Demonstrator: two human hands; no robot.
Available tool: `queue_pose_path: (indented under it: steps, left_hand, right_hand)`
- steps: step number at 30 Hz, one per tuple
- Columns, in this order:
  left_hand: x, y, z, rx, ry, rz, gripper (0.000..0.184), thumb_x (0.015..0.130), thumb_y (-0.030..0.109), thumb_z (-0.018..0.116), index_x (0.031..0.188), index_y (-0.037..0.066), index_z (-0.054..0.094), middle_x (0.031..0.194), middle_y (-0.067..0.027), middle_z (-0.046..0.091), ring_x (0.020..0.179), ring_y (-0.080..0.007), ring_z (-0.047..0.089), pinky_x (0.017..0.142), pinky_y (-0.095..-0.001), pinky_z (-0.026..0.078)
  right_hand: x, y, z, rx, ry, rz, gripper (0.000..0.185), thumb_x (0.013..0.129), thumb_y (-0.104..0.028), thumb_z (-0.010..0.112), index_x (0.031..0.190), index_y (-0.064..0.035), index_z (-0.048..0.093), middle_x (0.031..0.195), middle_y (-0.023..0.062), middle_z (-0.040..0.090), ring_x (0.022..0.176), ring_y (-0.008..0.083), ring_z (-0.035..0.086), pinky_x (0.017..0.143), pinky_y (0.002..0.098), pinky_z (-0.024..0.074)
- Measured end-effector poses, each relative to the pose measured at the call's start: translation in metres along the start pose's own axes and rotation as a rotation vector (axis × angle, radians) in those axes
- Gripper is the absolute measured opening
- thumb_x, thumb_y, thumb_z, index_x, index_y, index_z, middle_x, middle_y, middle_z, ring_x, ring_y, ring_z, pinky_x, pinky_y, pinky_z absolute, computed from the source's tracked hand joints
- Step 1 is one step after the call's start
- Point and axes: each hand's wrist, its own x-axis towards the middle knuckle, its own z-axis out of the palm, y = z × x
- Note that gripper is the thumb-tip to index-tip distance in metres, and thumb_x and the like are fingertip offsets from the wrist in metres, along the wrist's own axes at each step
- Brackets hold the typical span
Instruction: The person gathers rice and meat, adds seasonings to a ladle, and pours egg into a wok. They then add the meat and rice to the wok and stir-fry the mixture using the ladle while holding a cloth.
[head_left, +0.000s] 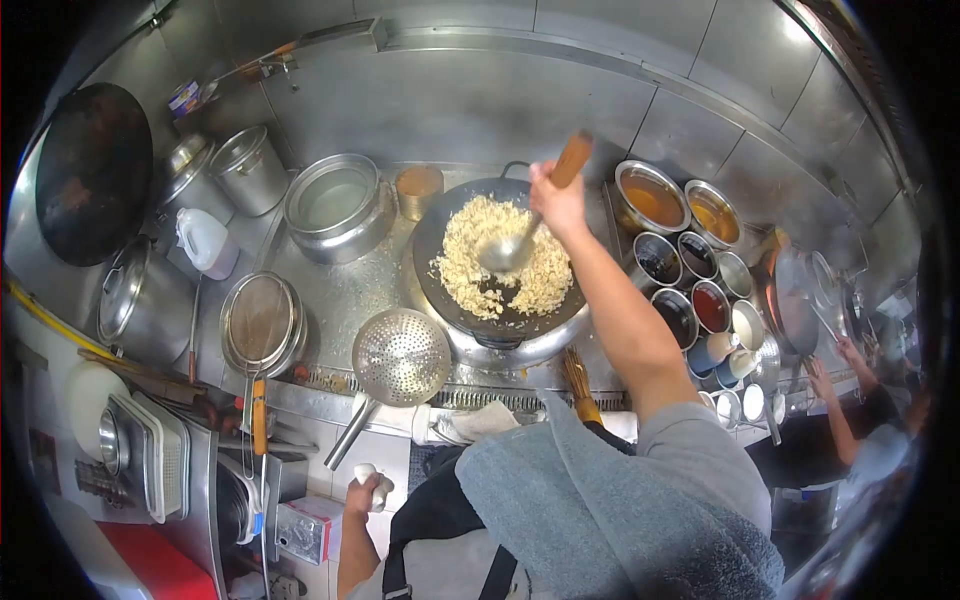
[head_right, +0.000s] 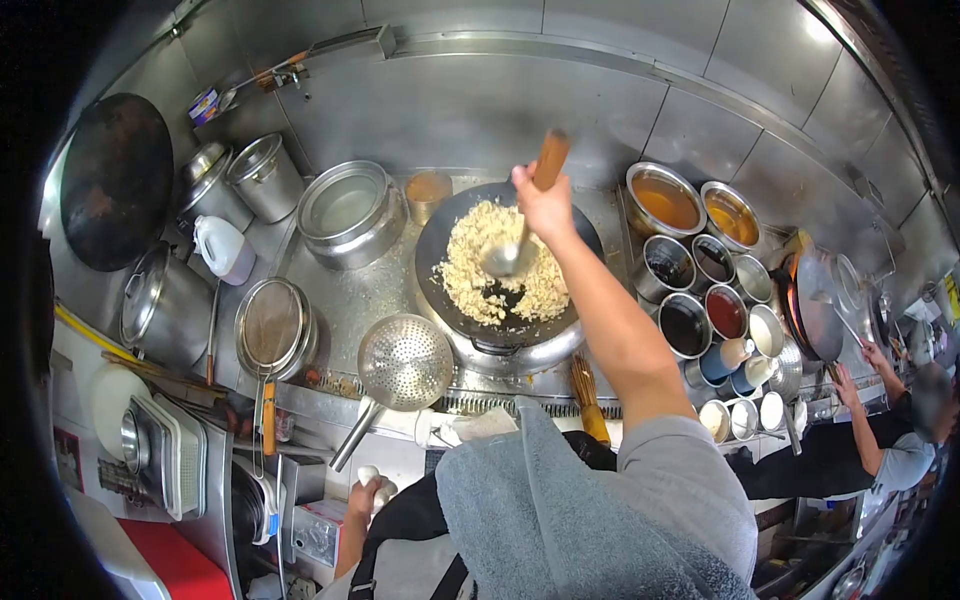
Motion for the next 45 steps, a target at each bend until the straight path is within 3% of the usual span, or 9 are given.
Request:
queue_pose_path:
  steps: [4,8,12,20,28,36,39,42,45]
  left_hand:
    - [0.001,0.008,0.006,-0.058,-0.017,0.050,0.050,0.082,0.043,0.069,0.104,-0.001,0.064,0.089,-0.0107,0.067,0.077,-0.0201,0.063,0.067,-0.0341,0.050]
    - [0.025,-0.050,-0.007,0.108,-0.225,-0.231,0.063,0.078,0.058,0.068,0.110,0.005,0.062,0.098,-0.0096,0.066,0.086,-0.0190,0.063,0.069,-0.0386,0.050]
    - [-0.014,-0.046,-0.011,0.189,-0.299,-0.366,0.038,0.078,0.038,0.066,0.110,0.017,0.061,0.105,-0.0046,0.063,0.096,-0.0224,0.059,0.070,-0.0527,0.046]
    - [-0.020,-0.044,-0.003,0.187,0.092,-0.347,0.071,0.081,0.055,0.062,0.118,-0.004,0.054,0.105,-0.0167,0.062,0.089,-0.0288,0.063,0.058,-0.0407,0.054]
    - [-0.020,-0.010,-0.003,-0.195,0.097,-0.077,0.068,0.089,0.058,0.054,0.121,-0.003,0.053,0.107,-0.0131,0.062,0.094,-0.0223,0.061,0.080,-0.0345,0.048]
    - [0.000,0.192,0.025,-0.462,-0.263,0.618,0.073,0.098,0.058,0.023,0.129,-0.003,0.047,0.125,-0.0122,0.055,0.117,-0.0213,0.050,0.102,-0.0332,0.037]
    - [-0.058,0.293,0.058,-0.616,-0.565,0.787,0.109,0.071,0.085,0.033,0.143,0.003,0.030,0.140,-0.0109,0.044,0.129,-0.0253,0.043,0.107,-0.0431,0.034]
    - [-0.078,0.325,0.075,-0.611,-0.697,0.758,0.112,0.069,0.087,0.034,0.142,0.001,0.030,0.140,-0.0114,0.044,0.129,-0.0253,0.043,0.107,-0.0432,0.034]
    - [-0.081,0.335,0.097,-0.571,-0.768,0.737,0.112,0.070,0.086,0.031,0.140,-0.001,0.033,0.136,-0.0124,0.048,0.125,-0.0249,0.046,0.105,-0.0416,0.035]
  right_hand:
    - [-0.038,-0.100,-0.003,-0.131,0.036,0.011,0.033,0.087,-0.028,0.068,0.069,-0.0055,0.053,0.053,-0.0020,0.049,0.045,0.0076,0.045,0.042,0.0257,0.0354]
    - [-0.033,0.038,-0.012,0.037,-0.087,-0.017,0.031,0.085,-0.030,0.071,0.080,-0.0046,0.054,0.061,-0.0014,0.052,0.051,0.0085,0.048,0.044,0.0265,0.0379]
    - [-0.014,-0.055,-0.007,-0.114,0.043,0.030,0.028,0.087,-0.029,0.069,0.080,-0.0056,0.055,0.061,-0.0022,0.051,0.051,0.0075,0.047,0.045,0.0251,0.0372]
    - [-0.004,0.033,-0.025,0.091,-0.175,0.035,0.024,0.086,-0.019,0.069,0.078,-0.0085,0.049,0.058,-0.0023,0.047,0.045,0.0097,0.044,0.043,0.0257,0.0356]
    - [0.011,-0.027,-0.049,0.060,0.493,-0.170,0.019,0.089,-0.009,0.062,0.079,-0.0105,0.046,0.053,-0.0049,0.038,0.043,0.0078,0.037,0.039,0.0253,0.0316]
    - [-0.065,0.055,-0.102,0.214,0.254,0.121,0.024,0.090,-0.028,0.064,0.099,-0.0103,0.050,0.081,0.0023,0.054,0.076,0.0143,0.054,0.074,0.0345,0.0484]
    - [-0.168,0.041,-0.152,0.180,0.206,1.033,0.026,0.094,-0.030,0.058,0.107,-0.0067,0.056,0.089,0.0101,0.063,0.086,0.0236,0.063,0.084,0.0376,0.0512]
    - [-0.232,-0.012,-0.122,0.081,-0.283,1.260,0.033,0.092,-0.024,0.061,0.118,-0.0055,0.056,0.093,0.0119,0.064,0.079,0.0229,0.063,0.075,0.0328,0.0532]
    - [-0.205,-0.092,-0.044,-0.295,-0.677,0.525,0.022,0.091,-0.018,0.062,0.107,-0.0044,0.063,0.093,0.0075,0.064,0.077,0.0192,0.062,0.071,0.0285,0.0506]
